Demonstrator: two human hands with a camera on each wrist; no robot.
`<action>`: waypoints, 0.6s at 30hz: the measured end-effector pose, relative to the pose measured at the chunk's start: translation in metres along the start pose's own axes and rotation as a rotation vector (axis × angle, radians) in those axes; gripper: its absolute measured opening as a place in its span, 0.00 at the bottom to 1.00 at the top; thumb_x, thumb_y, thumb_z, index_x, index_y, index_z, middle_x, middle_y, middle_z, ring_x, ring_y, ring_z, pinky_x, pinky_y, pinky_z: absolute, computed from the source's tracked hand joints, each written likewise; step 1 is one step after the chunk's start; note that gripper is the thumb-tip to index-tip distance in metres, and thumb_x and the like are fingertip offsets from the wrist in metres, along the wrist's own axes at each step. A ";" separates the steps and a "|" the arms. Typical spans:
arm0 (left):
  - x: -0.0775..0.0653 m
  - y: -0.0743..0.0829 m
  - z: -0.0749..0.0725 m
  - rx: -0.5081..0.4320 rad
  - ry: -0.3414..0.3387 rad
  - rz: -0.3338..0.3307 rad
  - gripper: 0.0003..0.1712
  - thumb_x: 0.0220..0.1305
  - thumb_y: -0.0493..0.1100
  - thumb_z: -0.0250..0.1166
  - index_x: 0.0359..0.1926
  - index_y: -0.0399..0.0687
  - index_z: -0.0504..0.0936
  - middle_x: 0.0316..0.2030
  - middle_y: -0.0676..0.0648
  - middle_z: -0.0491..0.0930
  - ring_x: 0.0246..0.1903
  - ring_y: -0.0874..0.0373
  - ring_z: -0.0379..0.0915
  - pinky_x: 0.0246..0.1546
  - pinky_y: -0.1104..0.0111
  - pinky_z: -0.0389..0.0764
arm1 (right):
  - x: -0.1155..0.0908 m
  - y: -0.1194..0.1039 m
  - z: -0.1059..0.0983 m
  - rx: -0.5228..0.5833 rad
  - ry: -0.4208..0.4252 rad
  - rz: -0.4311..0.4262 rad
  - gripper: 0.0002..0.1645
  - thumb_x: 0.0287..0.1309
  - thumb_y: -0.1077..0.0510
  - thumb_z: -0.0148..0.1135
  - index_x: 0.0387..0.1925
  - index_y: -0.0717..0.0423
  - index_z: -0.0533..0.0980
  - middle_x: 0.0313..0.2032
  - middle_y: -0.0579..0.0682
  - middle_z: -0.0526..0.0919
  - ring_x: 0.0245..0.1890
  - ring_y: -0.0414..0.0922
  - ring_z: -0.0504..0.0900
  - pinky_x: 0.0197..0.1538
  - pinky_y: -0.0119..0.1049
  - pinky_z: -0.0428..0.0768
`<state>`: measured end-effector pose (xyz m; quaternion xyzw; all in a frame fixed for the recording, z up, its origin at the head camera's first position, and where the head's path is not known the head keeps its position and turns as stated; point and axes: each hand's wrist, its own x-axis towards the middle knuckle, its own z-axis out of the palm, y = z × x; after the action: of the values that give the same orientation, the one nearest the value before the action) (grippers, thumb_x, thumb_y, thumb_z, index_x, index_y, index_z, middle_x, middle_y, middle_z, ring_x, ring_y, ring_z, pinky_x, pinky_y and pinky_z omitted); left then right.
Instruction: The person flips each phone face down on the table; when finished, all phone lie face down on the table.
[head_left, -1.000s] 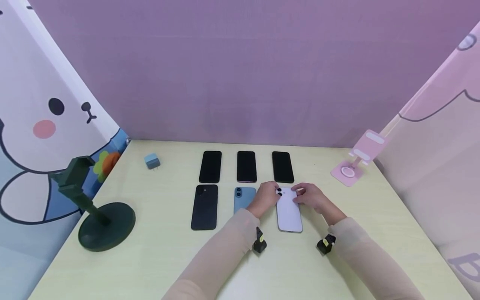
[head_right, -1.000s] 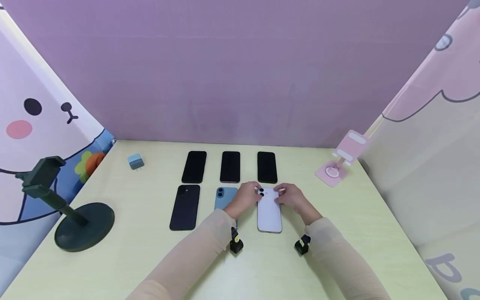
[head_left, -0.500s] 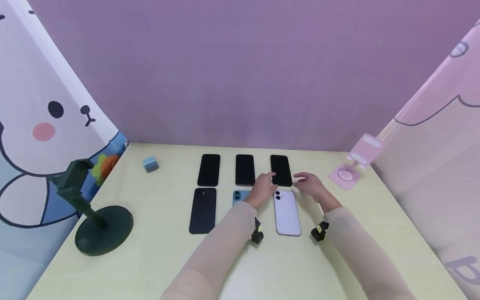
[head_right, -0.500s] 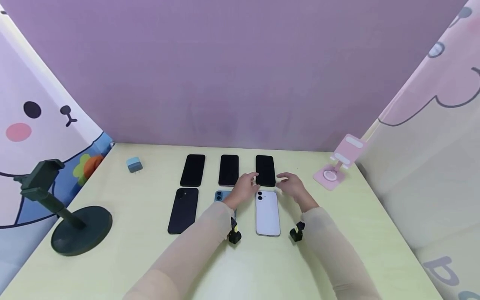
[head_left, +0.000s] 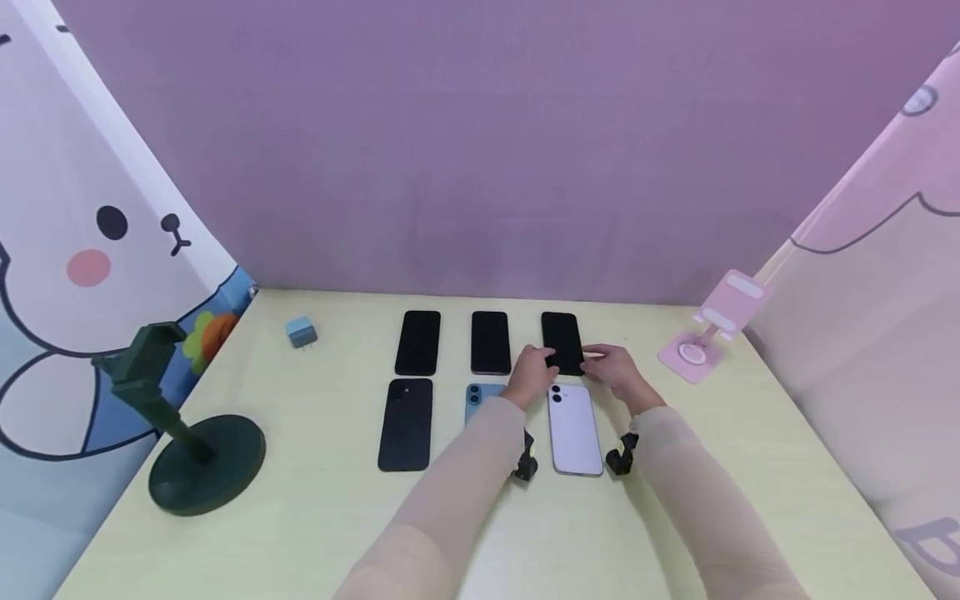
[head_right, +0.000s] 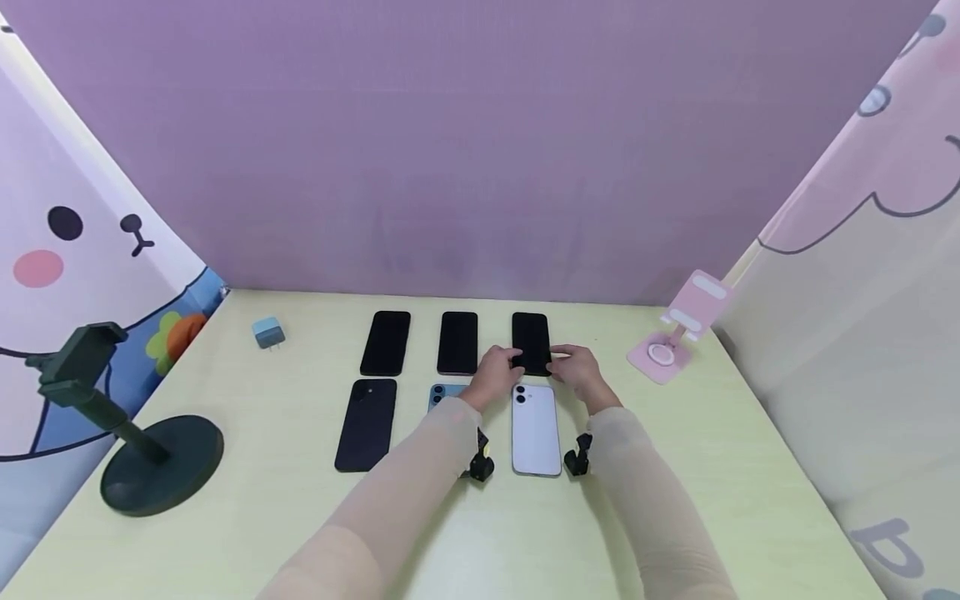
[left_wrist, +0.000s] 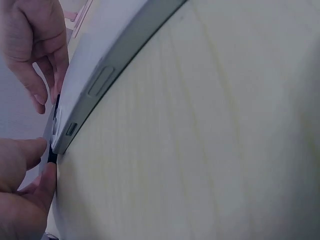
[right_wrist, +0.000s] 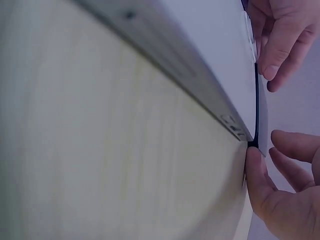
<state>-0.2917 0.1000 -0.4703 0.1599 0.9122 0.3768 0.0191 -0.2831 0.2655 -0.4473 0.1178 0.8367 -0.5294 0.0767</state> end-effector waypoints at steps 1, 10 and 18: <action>0.000 0.001 0.001 0.001 0.004 -0.008 0.21 0.67 0.38 0.63 0.60 0.38 0.78 0.49 0.39 0.75 0.52 0.50 0.73 0.56 0.68 0.71 | 0.000 0.000 0.001 -0.002 0.009 0.000 0.26 0.64 0.70 0.56 0.64 0.71 0.67 0.54 0.70 0.74 0.45 0.51 0.80 0.48 0.36 0.80; 0.001 0.000 0.002 0.000 0.044 -0.031 0.16 0.65 0.34 0.63 0.53 0.39 0.83 0.48 0.40 0.79 0.54 0.49 0.72 0.57 0.66 0.71 | 0.004 0.001 0.005 -0.044 0.041 -0.007 0.24 0.62 0.72 0.56 0.60 0.72 0.71 0.57 0.69 0.74 0.33 0.41 0.81 0.39 0.31 0.81; 0.005 -0.001 0.000 -0.074 0.074 -0.044 0.16 0.62 0.32 0.65 0.52 0.37 0.84 0.47 0.42 0.83 0.54 0.51 0.75 0.54 0.68 0.73 | 0.008 0.000 0.005 -0.114 0.057 0.008 0.26 0.59 0.73 0.60 0.61 0.69 0.72 0.57 0.68 0.74 0.41 0.47 0.81 0.41 0.33 0.80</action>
<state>-0.2961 0.1012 -0.4706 0.1251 0.9010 0.4154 -0.0006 -0.2907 0.2621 -0.4517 0.1314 0.8669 -0.4770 0.0616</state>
